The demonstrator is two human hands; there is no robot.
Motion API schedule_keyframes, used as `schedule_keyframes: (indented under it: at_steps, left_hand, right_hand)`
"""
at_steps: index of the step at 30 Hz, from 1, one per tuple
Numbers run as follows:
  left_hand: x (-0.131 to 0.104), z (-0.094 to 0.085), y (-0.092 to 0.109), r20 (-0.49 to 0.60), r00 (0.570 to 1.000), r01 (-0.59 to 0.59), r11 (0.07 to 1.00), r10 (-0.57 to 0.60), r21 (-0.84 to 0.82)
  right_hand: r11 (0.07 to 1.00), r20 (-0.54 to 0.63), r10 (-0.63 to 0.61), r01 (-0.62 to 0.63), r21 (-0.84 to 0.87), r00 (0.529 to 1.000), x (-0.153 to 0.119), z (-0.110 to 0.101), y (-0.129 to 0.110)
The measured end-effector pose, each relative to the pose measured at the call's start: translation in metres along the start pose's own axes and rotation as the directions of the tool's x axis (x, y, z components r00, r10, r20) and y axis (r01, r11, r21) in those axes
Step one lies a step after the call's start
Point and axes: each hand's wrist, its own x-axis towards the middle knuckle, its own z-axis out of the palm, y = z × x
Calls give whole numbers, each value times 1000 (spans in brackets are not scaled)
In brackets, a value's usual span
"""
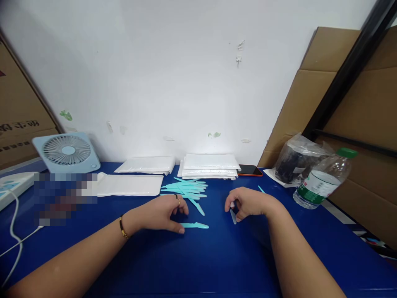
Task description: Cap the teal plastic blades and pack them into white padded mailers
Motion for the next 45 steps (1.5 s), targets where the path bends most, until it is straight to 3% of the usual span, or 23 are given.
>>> schedule_keyframes:
  at_steps: [2,5,9,11,14,17,19,24,27,36,39,41,45]
  left_hand:
    - [-3,2,5,54,999,-10,1000,8,26]
    - [-2,5,6,30,999,36,999,-37,23]
    - [3,6,-1,-72,987,120,962,-141,-245]
    - [7,6,-5,-101,975,137,898,-196,-418]
    - [11,6,-10,-144,957,144,845,-250,-514]
    - [13,6,-11,-166,947,148,830,-276,-537]
    - [13,7,-11,-171,944,149,824,-283,-546]
    - [13,6,-10,-158,943,162,817,-293,-553]
    - [13,6,-11,-159,938,170,806,-309,-567]
    - [12,7,-13,-169,935,176,822,-312,-541]
    - [12,8,-14,-136,953,169,851,-269,-498]
    - [12,10,-16,-147,960,166,906,-239,-389]
    - [15,10,-23,-310,942,161,984,-131,73]
  right_hand:
    - [999,31,-8,10,-36,999,1,3,1]
    - [999,9,1,-1,-45,1000,11,10,0]
    - [973,-155,0,36,227,988,23,18,-11]
    - [890,-289,-5,136,435,957,29,22,-20]
    - [731,-450,56,270,627,891,36,29,-33]
    - [609,-488,126,321,725,864,39,34,-43]
    - [578,-490,130,336,744,862,39,36,-45]
    - [673,-595,79,398,624,800,39,36,-43]
    - [678,-603,46,419,604,796,39,35,-40]
    - [706,-475,-24,351,615,880,40,43,-40]
    - [775,-373,-46,269,573,927,42,46,-39]
    - [864,-348,-61,224,452,936,42,46,-38]
    - [963,-367,-144,215,160,919,41,44,-40]
